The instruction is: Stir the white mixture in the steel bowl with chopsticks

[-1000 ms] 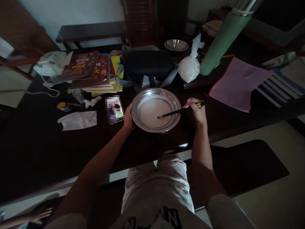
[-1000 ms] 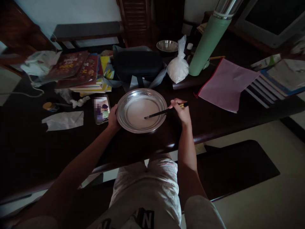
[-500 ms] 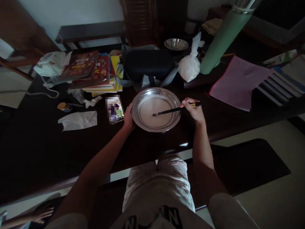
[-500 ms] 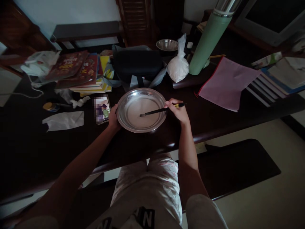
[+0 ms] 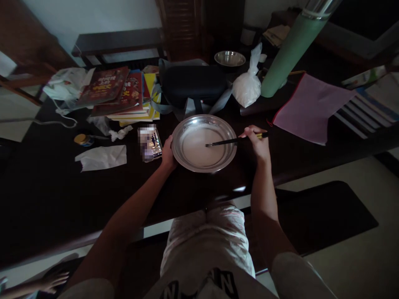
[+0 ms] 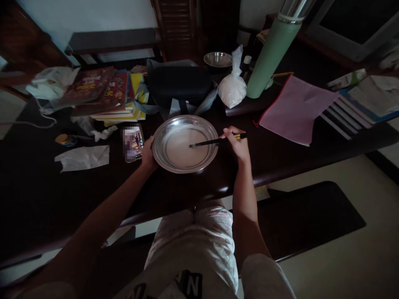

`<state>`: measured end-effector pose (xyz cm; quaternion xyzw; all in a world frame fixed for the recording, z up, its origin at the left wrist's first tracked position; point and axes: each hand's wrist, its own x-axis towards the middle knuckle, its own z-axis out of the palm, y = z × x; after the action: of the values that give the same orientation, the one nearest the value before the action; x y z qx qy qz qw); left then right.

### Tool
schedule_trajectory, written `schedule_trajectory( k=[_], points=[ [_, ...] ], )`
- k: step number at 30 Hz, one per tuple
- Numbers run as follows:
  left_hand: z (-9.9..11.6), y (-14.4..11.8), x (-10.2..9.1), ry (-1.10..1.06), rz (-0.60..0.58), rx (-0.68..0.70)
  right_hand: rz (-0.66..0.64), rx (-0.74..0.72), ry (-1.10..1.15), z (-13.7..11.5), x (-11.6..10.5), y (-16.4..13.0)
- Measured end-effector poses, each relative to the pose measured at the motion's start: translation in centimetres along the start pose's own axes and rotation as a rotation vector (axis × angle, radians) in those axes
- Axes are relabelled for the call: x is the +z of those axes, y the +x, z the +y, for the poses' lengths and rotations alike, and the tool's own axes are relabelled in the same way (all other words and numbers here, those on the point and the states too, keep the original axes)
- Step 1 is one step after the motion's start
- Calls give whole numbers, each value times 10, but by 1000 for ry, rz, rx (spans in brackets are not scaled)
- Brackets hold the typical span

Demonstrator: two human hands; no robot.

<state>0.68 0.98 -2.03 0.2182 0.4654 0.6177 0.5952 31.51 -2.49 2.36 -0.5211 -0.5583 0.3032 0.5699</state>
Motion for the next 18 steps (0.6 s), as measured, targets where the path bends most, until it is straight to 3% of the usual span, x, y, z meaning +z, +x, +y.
schedule_trajectory(
  k=[6,12,16,18],
  points=[
    [0,0,0,-3,22,-4,-136,-24,9,0,3,0],
    [0,0,0,26,22,-4,-4,-9,19,2,0,0],
    [1,0,1,33,63,2,-145,-5,27,1,1,1],
    [1,0,1,33,71,1,-135,-4,9,1,2,1]
  ],
)
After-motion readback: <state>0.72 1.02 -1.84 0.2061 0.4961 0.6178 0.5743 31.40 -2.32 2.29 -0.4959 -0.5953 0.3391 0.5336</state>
